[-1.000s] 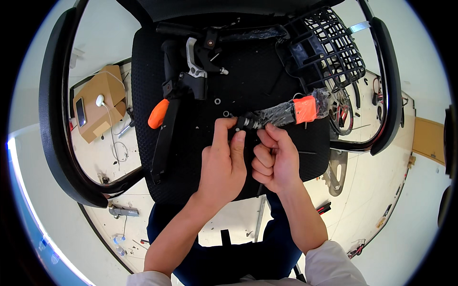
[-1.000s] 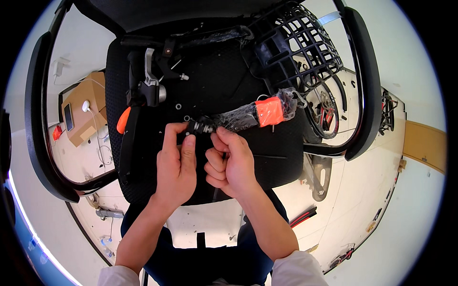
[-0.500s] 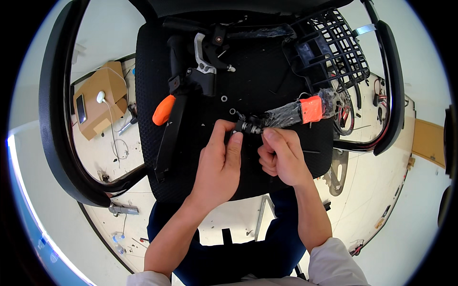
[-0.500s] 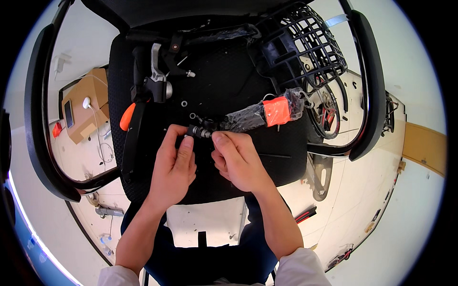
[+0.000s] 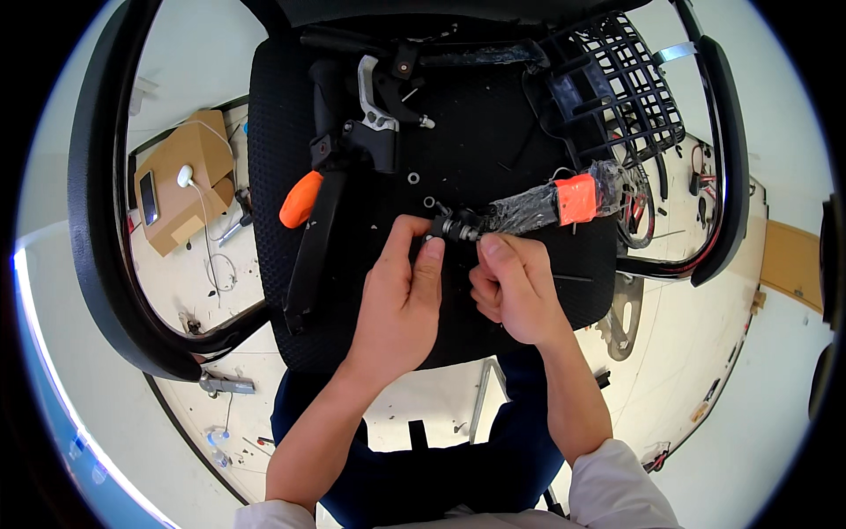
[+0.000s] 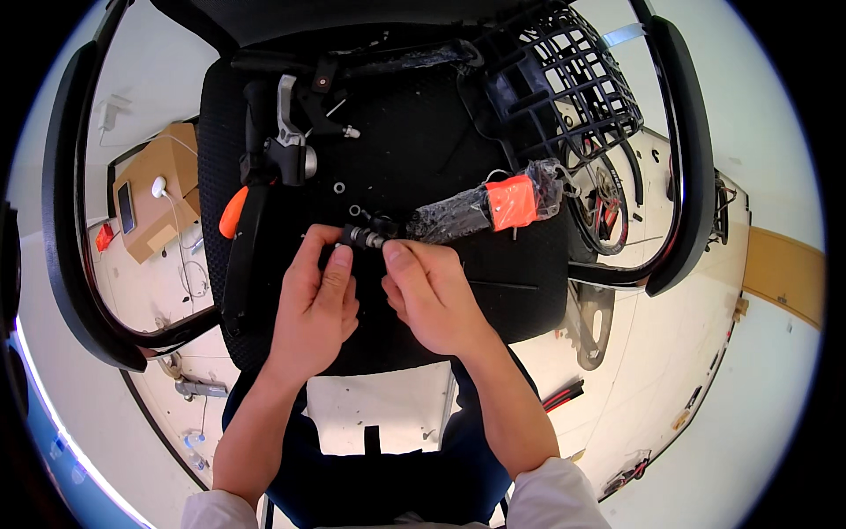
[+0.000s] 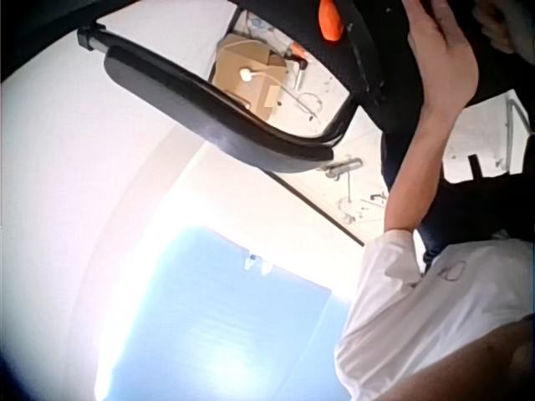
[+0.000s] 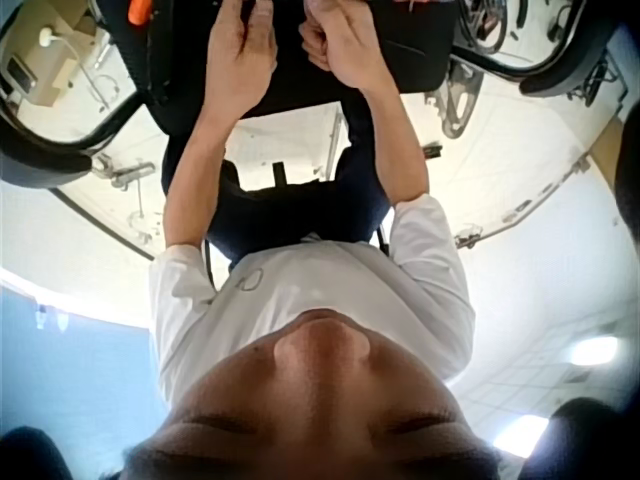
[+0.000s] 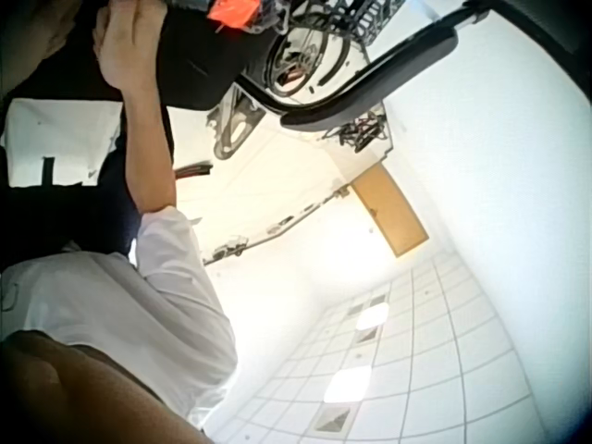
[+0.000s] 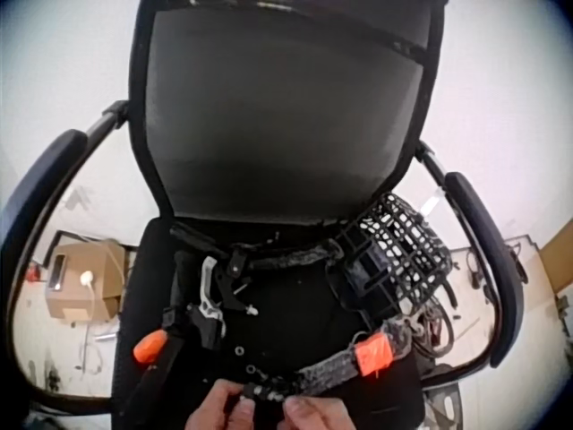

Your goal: The person disassembles a small mechanical component by hand, removing a screw, washers, and a spring. They then reassemble the parts in sequence, placing the spring and washers back onto the shaft and tightening the screw.

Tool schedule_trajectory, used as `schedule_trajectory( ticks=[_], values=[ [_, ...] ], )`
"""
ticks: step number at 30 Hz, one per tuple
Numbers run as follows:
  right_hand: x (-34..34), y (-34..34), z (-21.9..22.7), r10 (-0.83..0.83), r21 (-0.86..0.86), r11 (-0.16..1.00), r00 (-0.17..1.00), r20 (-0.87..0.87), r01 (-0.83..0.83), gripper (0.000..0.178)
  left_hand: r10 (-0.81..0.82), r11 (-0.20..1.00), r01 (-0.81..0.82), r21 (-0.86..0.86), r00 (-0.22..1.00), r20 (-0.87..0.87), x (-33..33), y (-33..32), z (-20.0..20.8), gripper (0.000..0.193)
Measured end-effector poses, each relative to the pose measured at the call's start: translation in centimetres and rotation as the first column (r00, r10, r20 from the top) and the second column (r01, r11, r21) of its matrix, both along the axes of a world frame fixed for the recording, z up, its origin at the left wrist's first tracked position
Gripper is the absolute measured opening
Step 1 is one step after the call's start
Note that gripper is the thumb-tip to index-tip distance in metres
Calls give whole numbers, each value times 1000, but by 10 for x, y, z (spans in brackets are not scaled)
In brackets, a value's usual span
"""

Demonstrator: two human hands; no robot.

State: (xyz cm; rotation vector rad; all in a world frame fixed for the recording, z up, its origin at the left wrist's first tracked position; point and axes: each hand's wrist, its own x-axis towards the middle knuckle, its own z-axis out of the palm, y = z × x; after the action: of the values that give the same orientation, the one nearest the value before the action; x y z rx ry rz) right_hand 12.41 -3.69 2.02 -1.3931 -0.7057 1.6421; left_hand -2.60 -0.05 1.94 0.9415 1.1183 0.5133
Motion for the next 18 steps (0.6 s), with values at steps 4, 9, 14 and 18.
schedule_trajectory(
  ticks=[4,9,14,18],
  values=[
    [8,5,3,129,201,950,890,438,-237,26,-51,983,67,-173,994,100,-10,9,10,17],
    [8,3,12,130,225,862,627,769,-454,19,-284,955,285,-80,959,26,-28,26,16,23],
    [13,1,3,38,310,791,548,836,-528,18,-349,931,344,-123,937,-21,-32,34,20,23],
    [10,-1,1,14,286,891,649,760,-354,19,-150,979,166,115,979,-135,-21,18,-3,21]
  ],
)
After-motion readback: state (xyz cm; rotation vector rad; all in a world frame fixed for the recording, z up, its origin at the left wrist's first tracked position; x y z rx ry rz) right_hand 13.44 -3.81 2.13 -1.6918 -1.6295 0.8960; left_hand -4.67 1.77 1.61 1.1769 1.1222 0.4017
